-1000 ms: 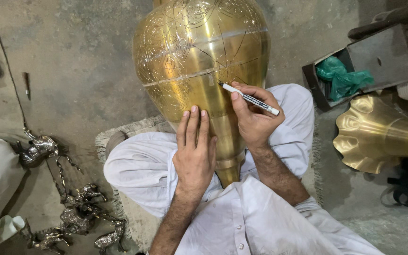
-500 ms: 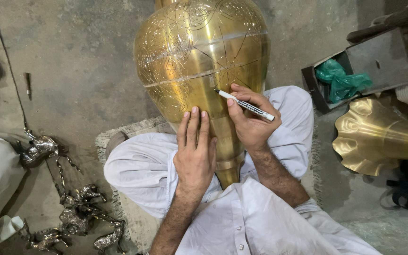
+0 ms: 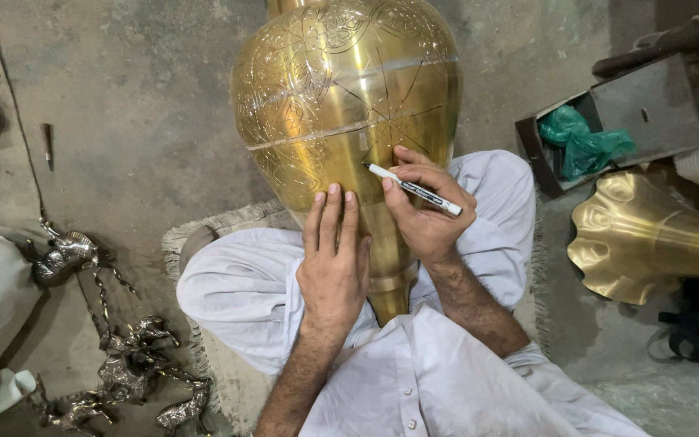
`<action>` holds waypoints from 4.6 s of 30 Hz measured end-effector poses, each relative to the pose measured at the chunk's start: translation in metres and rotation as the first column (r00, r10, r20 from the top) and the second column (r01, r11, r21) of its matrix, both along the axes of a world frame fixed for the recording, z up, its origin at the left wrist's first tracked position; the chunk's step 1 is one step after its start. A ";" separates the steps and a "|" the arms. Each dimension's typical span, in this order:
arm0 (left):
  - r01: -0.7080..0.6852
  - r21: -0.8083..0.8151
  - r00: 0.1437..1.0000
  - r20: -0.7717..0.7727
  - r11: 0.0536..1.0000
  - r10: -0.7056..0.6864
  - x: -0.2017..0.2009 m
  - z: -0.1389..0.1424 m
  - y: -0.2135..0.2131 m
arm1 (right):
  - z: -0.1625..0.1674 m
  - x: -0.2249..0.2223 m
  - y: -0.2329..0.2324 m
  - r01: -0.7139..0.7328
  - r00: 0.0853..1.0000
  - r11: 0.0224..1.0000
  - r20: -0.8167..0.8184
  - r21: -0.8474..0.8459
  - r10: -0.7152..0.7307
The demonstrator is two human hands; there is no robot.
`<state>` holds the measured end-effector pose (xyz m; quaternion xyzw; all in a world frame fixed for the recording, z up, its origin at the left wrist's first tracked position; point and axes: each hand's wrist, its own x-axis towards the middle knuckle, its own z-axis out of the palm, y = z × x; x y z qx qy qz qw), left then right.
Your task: The person sits cross-legged on the workshop floor with a large brass vase on their lap. They first tap a chisel against the vase with a wooden mallet, then use a marker to draw decorative pattern lines on the vase surface, steadying the vase with the other hand.
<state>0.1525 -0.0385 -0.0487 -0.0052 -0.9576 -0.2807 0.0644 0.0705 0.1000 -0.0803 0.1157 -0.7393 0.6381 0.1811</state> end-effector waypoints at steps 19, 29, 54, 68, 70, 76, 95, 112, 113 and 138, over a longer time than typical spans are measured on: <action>0.004 -0.008 1.000 -0.001 1.000 -0.004 0.000 -0.001 0.001 | 0.009 0.003 -0.001 -0.020 0.999 0.986 -0.044 0.165 0.027; 0.002 0.000 1.000 -0.011 1.000 -0.002 -0.001 0.000 0.002 | -0.003 0.001 0.010 -0.033 0.999 0.991 -0.046 -0.131 0.027; -0.182 -0.203 0.982 0.012 0.962 0.188 -0.009 0.014 0.038 | -0.059 0.018 0.143 0.055 0.982 0.847 0.183 -0.528 0.050; -0.252 -0.283 0.960 0.048 0.925 0.276 -0.011 0.010 0.057 | -0.051 0.009 0.183 -0.040 0.966 0.832 0.189 -0.554 0.173; -0.226 -0.307 0.966 0.051 0.925 0.253 -0.014 0.011 0.057 | -0.048 0.012 0.183 -0.059 0.963 0.842 0.193 -0.536 0.190; -0.196 -0.301 0.980 -0.019 0.933 0.200 -0.009 0.010 0.056 | -0.052 0.026 0.177 -0.076 0.958 0.855 0.201 -0.513 0.206; -0.340 0.722 0.869 -0.004 0.603 0.495 -0.025 -0.045 -0.081 | -0.033 -0.097 0.108 -0.018 0.943 0.899 0.291 -0.437 0.160; -0.480 0.843 0.815 0.531 -0.244 0.232 -0.156 -0.099 -0.122 | -0.036 -0.158 -0.016 -0.067 0.662 0.929 0.680 -0.364 0.315; -0.498 0.824 0.806 0.555 -0.272 0.208 -0.155 -0.099 -0.122 | -0.037 -0.159 -0.018 -0.073 0.657 0.930 0.684 -0.360 0.316; -0.437 0.741 0.884 0.458 -0.509 -0.094 -0.181 -0.141 -0.088 | -0.041 -0.146 0.047 -0.157 0.916 0.848 0.246 -0.506 0.317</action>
